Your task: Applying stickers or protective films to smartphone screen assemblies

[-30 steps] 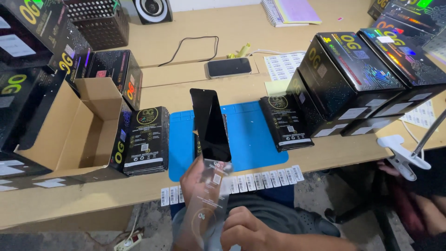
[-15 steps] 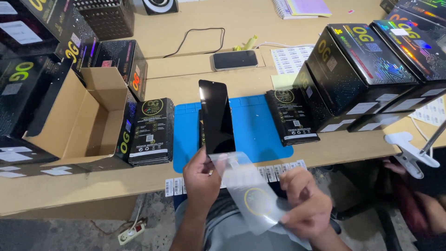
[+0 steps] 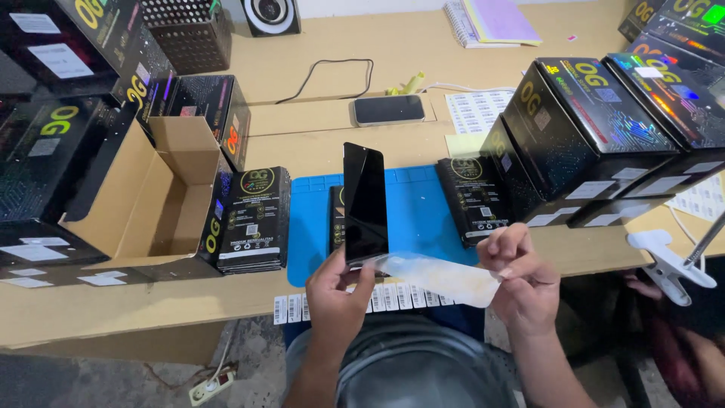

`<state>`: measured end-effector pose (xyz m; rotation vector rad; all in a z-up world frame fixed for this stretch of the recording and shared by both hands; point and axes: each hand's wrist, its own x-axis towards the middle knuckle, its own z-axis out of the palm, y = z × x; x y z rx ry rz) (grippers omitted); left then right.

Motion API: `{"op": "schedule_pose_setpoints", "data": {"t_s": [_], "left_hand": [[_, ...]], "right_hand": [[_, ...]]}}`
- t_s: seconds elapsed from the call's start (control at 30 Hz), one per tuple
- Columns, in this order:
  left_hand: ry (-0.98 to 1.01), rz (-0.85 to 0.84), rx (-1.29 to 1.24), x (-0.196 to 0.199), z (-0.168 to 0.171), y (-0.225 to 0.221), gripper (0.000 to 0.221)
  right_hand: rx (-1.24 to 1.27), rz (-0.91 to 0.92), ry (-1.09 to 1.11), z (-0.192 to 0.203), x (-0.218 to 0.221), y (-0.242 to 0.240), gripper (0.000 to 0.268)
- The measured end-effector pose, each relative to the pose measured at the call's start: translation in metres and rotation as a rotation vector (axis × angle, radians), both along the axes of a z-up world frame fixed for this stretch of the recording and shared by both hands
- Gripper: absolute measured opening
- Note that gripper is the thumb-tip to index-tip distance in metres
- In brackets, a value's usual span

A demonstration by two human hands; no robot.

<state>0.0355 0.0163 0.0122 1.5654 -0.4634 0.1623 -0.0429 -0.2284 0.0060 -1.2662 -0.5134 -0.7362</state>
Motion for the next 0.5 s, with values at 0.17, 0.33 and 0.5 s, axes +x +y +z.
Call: {"op": "schedule_pose_setpoints", "data": {"t_s": [0.17,0.33,0.5], "left_hand": [[0.033,-0.032,0.053,-0.006,-0.007,-0.004,0.034],[0.037,-0.062,0.036,-0.016,-0.007,-0.009,0.02],[0.247,-0.251,-0.12,-0.028,0.009,-0.006,0.029]], "right_hand": [[-0.227,-0.228,-0.157,0.05,0.019,-0.002,0.012],[-0.539,-0.621,-0.322,0.09,0.03,-0.005,0.01],[-0.544,-0.62,-0.234,0.096,0.036,-0.015,0.004]]}}
